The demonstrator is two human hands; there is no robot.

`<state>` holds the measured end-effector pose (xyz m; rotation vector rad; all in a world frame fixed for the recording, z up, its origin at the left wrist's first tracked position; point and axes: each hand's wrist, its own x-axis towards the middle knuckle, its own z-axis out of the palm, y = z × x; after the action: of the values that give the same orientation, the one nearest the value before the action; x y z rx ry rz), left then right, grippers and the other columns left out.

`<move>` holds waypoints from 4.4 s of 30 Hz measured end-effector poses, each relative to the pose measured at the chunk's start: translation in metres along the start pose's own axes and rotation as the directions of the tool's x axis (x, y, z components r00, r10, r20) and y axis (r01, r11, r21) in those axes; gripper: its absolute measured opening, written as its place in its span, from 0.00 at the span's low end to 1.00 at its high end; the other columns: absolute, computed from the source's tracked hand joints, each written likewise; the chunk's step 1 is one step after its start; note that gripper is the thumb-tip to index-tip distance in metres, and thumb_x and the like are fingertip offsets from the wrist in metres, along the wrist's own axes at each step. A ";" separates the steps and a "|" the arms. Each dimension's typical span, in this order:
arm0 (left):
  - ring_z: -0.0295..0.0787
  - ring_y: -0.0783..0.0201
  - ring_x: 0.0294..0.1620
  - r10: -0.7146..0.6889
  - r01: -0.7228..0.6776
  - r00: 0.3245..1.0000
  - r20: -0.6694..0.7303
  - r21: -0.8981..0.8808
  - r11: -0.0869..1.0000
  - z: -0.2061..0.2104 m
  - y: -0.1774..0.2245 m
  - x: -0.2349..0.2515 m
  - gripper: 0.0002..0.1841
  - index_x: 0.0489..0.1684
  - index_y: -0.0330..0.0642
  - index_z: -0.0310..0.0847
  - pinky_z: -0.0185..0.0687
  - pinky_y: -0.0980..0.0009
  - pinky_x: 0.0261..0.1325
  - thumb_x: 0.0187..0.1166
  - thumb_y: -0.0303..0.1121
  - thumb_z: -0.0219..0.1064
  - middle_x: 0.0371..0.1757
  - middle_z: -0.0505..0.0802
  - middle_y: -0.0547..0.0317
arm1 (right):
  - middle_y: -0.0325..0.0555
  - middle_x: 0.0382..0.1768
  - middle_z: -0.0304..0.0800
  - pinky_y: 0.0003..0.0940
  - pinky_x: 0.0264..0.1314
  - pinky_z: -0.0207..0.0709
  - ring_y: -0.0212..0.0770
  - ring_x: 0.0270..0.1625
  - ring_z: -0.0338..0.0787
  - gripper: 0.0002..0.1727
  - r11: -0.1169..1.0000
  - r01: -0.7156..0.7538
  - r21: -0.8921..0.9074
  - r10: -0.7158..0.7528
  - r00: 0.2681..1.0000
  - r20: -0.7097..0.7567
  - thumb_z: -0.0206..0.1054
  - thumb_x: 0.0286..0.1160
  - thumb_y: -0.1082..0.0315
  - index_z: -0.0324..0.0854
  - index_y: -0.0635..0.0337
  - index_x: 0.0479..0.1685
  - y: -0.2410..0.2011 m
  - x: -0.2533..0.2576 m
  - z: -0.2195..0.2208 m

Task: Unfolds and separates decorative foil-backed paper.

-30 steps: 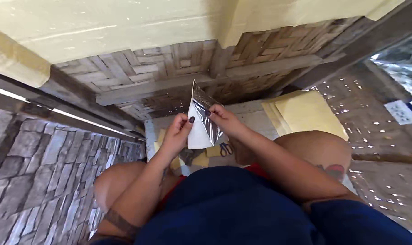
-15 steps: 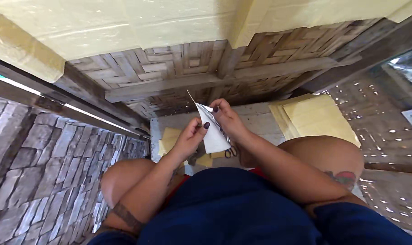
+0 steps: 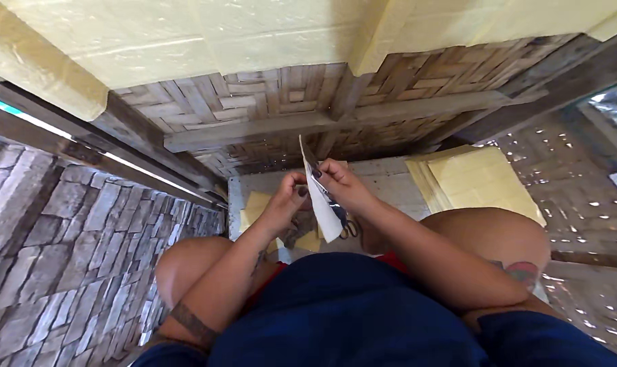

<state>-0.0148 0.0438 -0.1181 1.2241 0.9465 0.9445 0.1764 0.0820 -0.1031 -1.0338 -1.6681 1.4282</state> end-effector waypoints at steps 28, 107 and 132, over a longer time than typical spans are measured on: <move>0.90 0.67 0.42 0.197 -0.178 0.977 -0.081 0.201 0.963 -0.007 -0.002 0.006 0.08 0.46 0.38 0.81 0.90 0.65 0.50 0.86 0.33 0.60 0.43 0.89 0.57 | 0.49 0.44 0.87 0.37 0.48 0.86 0.37 0.42 0.90 0.14 0.912 0.075 -0.402 -0.098 0.995 -0.035 0.49 0.91 0.70 0.72 0.65 0.65 -0.006 -0.002 0.002; 0.86 0.70 0.33 0.119 -0.083 0.981 -0.155 0.220 0.972 -0.013 0.007 0.002 0.17 0.40 0.46 0.75 0.88 0.68 0.40 0.72 0.48 0.73 0.34 0.86 0.64 | 0.42 0.28 0.89 0.38 0.30 0.83 0.36 0.27 0.87 0.13 0.756 0.351 -0.552 -0.346 0.931 0.119 0.60 0.84 0.62 0.87 0.60 0.45 -0.002 0.002 -0.009; 0.87 0.60 0.32 -0.055 0.232 0.960 -0.274 0.671 0.705 -0.011 0.024 -0.004 0.13 0.38 0.47 0.80 0.84 0.53 0.36 0.74 0.45 0.73 0.34 0.88 0.58 | 0.48 0.32 0.93 0.47 0.35 0.87 0.49 0.36 0.95 0.12 0.421 0.388 -0.820 -0.401 0.890 0.215 0.61 0.81 0.63 0.90 0.58 0.43 0.006 -0.004 0.006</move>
<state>-0.0283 0.0464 -0.0951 1.6545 1.6718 0.6091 0.1735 0.0757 -0.1101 -0.9848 -2.4716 0.1874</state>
